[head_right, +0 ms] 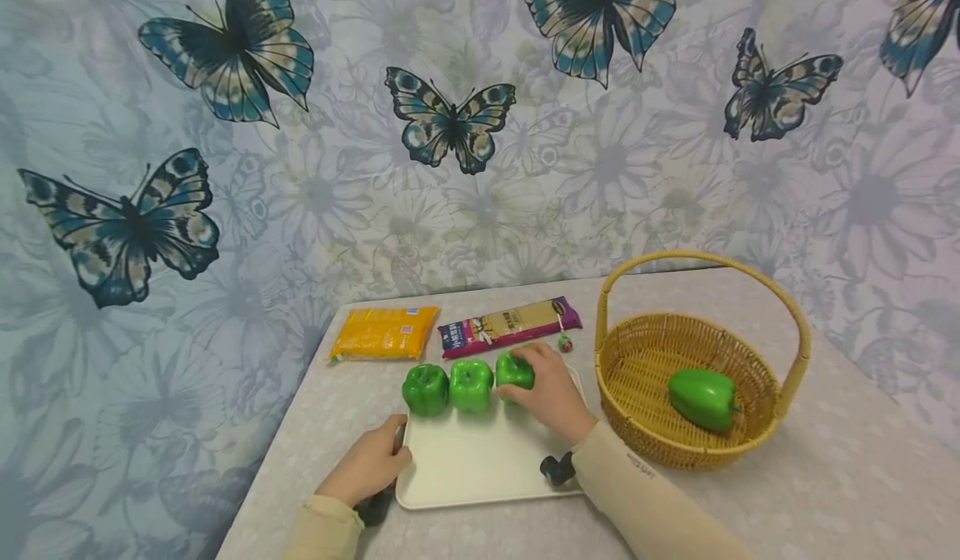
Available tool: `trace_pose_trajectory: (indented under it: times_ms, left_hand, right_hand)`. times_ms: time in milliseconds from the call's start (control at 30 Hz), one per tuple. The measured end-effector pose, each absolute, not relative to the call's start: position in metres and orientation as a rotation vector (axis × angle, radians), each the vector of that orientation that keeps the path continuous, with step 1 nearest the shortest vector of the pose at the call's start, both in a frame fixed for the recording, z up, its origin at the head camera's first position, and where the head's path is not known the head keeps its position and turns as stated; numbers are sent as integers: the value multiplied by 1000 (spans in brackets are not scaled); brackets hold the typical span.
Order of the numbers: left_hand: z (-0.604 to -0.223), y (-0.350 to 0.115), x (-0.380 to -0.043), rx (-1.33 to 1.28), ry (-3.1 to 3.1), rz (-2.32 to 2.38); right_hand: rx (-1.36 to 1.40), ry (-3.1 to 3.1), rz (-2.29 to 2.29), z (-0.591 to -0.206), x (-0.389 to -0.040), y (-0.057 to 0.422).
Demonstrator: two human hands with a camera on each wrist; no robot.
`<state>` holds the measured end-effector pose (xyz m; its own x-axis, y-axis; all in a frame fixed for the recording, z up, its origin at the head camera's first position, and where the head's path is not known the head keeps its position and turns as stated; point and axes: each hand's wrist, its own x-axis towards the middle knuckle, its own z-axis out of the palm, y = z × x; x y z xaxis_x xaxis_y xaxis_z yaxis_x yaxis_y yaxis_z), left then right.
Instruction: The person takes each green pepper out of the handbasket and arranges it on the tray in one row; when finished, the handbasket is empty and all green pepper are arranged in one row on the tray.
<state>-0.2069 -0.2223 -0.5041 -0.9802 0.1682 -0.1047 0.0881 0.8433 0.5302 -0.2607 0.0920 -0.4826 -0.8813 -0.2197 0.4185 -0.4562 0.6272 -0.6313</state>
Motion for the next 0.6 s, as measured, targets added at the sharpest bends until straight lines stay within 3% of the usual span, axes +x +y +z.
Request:
trace_pose_trajectory:
  times_ms: [600]
  left_hand:
    - [-503,-223,-207,211,2872,823]
  right_hand:
    - [610,-2523,1093,-491,-262,94]
